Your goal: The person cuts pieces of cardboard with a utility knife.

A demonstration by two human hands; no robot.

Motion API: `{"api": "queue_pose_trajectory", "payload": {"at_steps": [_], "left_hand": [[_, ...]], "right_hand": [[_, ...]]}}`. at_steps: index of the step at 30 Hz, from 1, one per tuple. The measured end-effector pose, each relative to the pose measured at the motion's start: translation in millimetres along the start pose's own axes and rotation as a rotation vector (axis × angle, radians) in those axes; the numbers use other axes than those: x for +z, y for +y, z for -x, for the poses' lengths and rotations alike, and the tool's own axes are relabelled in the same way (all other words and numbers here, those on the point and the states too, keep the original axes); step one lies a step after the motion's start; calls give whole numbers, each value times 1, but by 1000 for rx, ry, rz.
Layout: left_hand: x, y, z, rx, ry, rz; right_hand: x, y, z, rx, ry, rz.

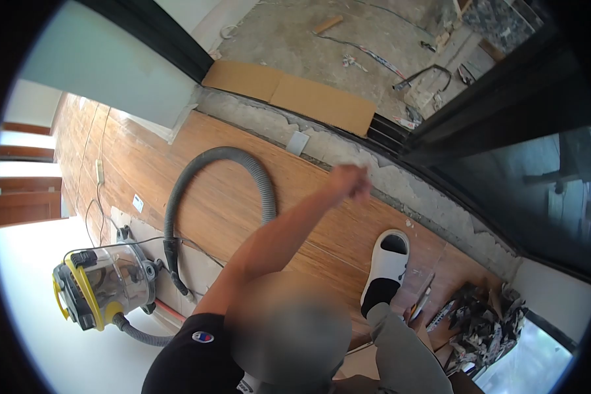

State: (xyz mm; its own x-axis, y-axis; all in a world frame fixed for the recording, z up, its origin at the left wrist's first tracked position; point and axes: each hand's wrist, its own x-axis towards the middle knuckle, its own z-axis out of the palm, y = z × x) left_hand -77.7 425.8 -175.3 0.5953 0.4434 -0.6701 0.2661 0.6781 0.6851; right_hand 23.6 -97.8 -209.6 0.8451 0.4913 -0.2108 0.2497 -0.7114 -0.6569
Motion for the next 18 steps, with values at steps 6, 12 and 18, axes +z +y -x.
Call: {"api": "queue_pose_trajectory", "payload": {"at_steps": [6, 12, 18], "left_hand": [[-32, -8, 122, -133, -309, -728], [-178, 61, 193, -102, 248, -727], [-218, 181, 329, 85, 856, -698]], "right_hand": [[1, -201, -90, -197, -373, 55], [104, -315, -194, -490, -542, 84], [236, -451, -271, -610, -462, -164]]}}
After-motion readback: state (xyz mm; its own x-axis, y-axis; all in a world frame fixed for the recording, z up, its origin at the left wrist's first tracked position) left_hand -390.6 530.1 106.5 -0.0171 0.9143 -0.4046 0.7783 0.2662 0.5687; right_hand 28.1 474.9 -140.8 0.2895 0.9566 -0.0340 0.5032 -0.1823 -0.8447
